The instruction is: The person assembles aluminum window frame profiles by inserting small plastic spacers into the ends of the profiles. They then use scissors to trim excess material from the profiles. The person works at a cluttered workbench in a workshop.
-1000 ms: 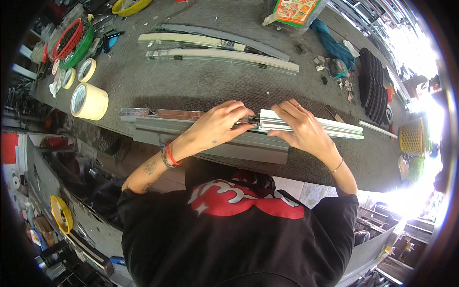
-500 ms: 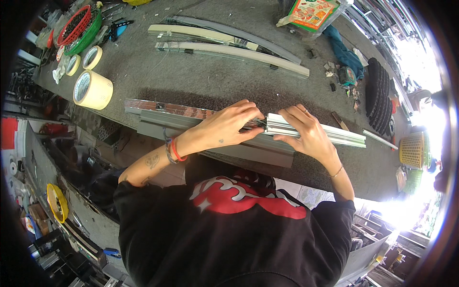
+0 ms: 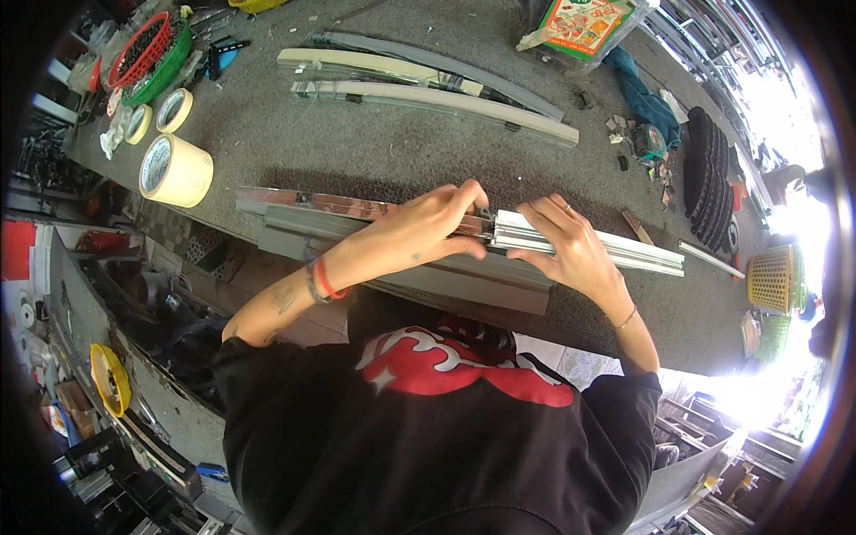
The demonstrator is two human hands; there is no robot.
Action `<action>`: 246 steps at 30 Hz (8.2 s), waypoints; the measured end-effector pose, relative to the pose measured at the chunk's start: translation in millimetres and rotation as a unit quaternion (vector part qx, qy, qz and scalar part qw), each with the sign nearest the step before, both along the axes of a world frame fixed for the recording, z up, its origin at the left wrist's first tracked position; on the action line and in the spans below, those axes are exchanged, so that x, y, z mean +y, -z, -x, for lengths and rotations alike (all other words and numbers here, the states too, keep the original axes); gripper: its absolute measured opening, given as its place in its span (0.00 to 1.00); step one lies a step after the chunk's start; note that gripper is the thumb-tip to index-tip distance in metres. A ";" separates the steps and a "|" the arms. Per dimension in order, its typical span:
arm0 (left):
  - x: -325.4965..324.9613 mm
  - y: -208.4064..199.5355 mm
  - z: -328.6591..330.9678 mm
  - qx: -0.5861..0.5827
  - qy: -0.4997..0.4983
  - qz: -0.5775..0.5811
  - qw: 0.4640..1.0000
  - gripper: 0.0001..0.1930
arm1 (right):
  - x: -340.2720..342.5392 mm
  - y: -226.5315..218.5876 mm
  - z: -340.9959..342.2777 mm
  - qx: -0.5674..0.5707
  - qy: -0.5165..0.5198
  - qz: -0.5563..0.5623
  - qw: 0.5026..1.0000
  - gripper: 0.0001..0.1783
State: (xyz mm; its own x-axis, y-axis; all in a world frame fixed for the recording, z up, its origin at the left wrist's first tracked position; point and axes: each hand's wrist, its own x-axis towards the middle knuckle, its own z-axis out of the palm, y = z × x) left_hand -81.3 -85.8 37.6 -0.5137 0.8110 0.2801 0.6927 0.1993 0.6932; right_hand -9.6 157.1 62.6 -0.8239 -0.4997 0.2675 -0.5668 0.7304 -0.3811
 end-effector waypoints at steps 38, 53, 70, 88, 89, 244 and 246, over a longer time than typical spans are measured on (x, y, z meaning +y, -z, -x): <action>-190.4 21.2 98.0 -0.477 -0.210 -0.254 0.815 0.43 | -96.0 -6.6 41.8 -0.019 0.045 -0.019 0.999 0.28; -190.1 20.0 103.7 -0.486 -0.077 -0.237 0.838 0.30 | -173.8 -13.1 82.1 -0.074 0.069 -0.016 0.995 0.30; -159.8 19.1 100.9 0.064 0.053 -0.014 0.996 0.14 | -185.0 -15.9 77.0 -0.056 0.076 -0.038 0.995 0.32; -169.4 21.8 129.2 -0.432 -0.044 -0.149 0.888 0.29 | -190.5 -18.2 92.4 -0.095 0.077 -0.014 0.992 0.31; -168.2 24.0 131.4 -0.453 -0.059 -0.192 0.869 0.30 | -192.6 -17.8 95.2 -0.095 0.072 -0.012 0.993 0.30; -538.4 78.4 -170.2 0.084 -0.713 0.124 0.685 0.14 | -369.8 -25.9 34.9 0.215 0.200 0.432 0.853 0.24; -552.9 87.0 -180.2 0.077 -0.707 0.145 0.688 0.13 | -425.0 -26.4 34.6 0.151 0.143 0.466 0.860 0.24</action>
State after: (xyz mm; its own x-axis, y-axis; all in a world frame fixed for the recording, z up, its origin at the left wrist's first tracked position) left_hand 99.0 -638.7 -49.5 -0.8288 -0.4353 0.3516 -0.2750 0.8641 0.4216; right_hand -44.2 -267.8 89.0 -0.6994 0.2599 0.6658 -0.5910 0.3134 -0.7433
